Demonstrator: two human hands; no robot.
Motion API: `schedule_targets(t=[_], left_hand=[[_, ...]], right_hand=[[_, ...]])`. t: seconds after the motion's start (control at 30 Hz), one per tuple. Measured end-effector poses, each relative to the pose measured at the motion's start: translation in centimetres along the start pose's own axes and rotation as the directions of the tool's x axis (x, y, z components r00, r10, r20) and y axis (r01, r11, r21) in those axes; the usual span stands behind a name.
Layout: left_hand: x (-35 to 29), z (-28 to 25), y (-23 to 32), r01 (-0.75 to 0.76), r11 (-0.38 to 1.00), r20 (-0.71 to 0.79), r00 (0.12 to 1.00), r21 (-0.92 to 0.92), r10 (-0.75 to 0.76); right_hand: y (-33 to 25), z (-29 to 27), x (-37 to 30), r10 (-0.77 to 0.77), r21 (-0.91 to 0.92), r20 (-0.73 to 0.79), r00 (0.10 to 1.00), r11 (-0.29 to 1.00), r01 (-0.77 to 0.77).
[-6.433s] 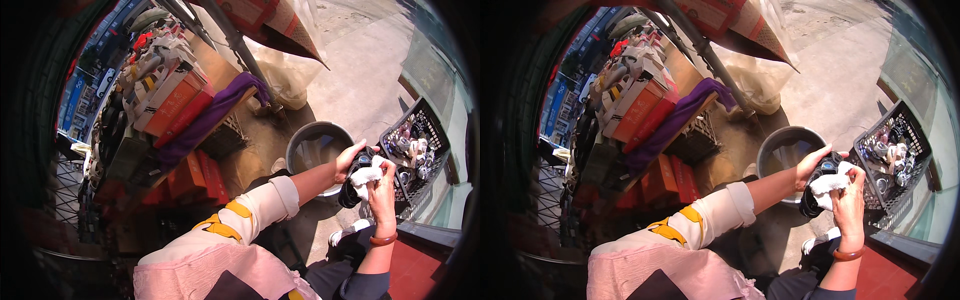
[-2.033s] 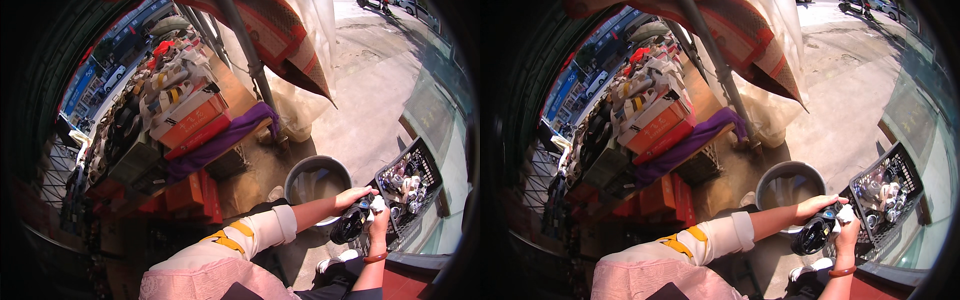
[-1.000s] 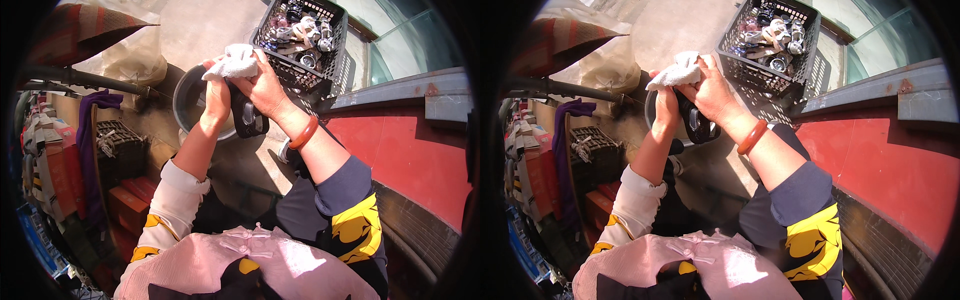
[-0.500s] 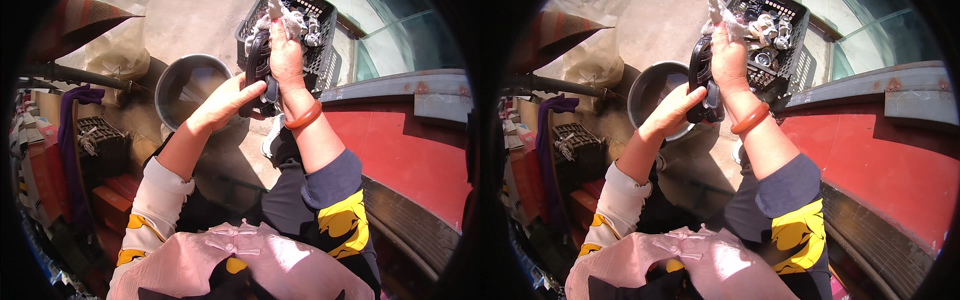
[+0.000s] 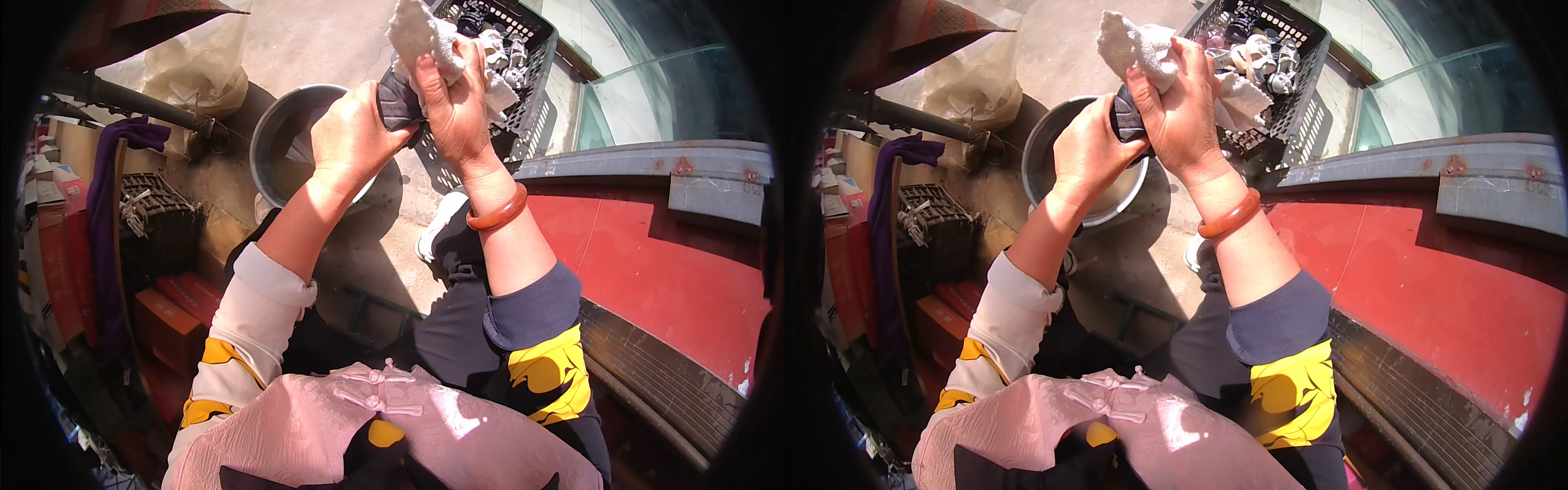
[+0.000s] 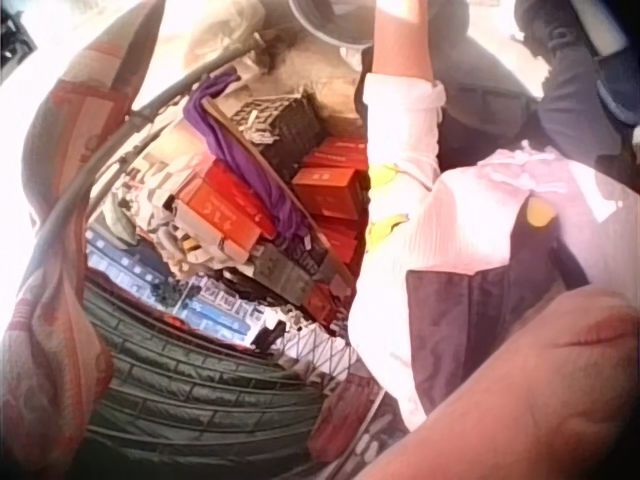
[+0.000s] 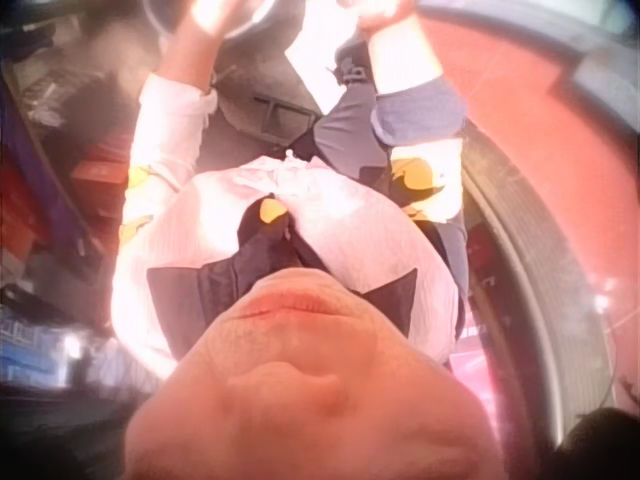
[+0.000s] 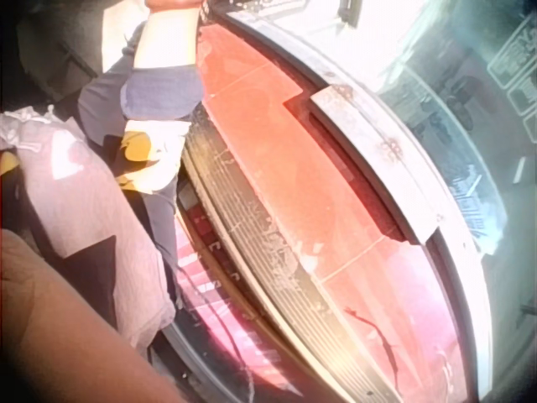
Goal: The person wipes a black shoe with a white cloth, repeatedly dipping the cloth into a metal bowl of water and cleaning the shoe's upper, sole, and strap areas. The person handles the shoe one at a time, turning it over to reach different surfaces.
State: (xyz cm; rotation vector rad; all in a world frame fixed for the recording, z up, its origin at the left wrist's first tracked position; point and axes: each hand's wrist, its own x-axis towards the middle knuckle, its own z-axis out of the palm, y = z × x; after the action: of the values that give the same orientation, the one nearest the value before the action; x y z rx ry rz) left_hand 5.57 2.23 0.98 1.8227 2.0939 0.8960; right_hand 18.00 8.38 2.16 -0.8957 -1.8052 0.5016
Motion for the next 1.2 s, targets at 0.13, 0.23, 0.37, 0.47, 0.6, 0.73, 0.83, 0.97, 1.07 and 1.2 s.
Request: schedule_targets(t=[0.13, 0.23, 0.37, 0.47, 0.6, 0.73, 0.83, 0.97, 1.07, 1.2], left_hand=[[0.1, -0.6, -0.8, -0.093, 0.995, -0.044, 0.995, -0.036, 0.091], [0.0, -0.6, -0.7, -0.104, 0.984, -0.059, 0.994, -0.148, 0.096], [-0.8, -0.6, -0.4, -0.142, 0.946, -0.111, 0.987, -0.292, 0.115], [0.1, -1.7, -0.1, -0.039, 0.959, -0.094, 0.995, -0.28, 0.013], [0.4, -1.6, -0.5, 0.029, 0.972, -0.094, 0.994, -0.232, -0.052], [0.8, -1.5, -1.1, 0.003, 0.996, -0.204, 0.979, -0.089, -0.021], [0.9, -0.9, -1.3, -0.032, 0.998, -0.287, 0.958, -0.055, 0.015], [0.7, -0.4, -1.4, -0.14, 0.989, -0.305, 0.945, -0.054, 0.117], [0.1, -0.4, -1.1, -0.195, 0.975, -0.263, 0.951, -0.106, 0.162], [0.1, 0.1, -1.4, -0.203, 0.921, -0.185, 0.972, -0.334, 0.148]], right_hand=[[0.1, 1.9, -1.0, -0.146, -0.406, 0.167, 0.975, 0.891, 0.203], [2.5, 0.7, 0.0, -0.059, -0.312, 0.105, 0.993, 0.946, 0.089], [9.8, -3.1, 0.5, 0.107, -0.27, -0.078, 0.991, 0.955, -0.124], [9.3, -4.0, 1.3, 0.376, 0.087, -0.146, 0.915, 0.926, -0.367], [4.8, -3.9, 1.3, 0.289, 0.043, -0.012, 0.957, 0.957, -0.288], [1.5, -4.1, 0.5, 0.481, -0.265, 0.418, 0.771, 0.876, -0.403], [0.2, -3.0, 0.2, 0.318, 0.103, 0.473, 0.822, 0.906, -0.41], [-0.2, -2.1, 0.2, 0.382, 0.467, 0.474, 0.794, 0.655, -0.594], [0.9, -1.9, 0.1, 0.376, 0.509, 0.426, 0.823, 0.652, -0.561], [1.0, -2.2, 0.3, 0.405, 0.511, 0.41, 0.817, 0.64, -0.574]])
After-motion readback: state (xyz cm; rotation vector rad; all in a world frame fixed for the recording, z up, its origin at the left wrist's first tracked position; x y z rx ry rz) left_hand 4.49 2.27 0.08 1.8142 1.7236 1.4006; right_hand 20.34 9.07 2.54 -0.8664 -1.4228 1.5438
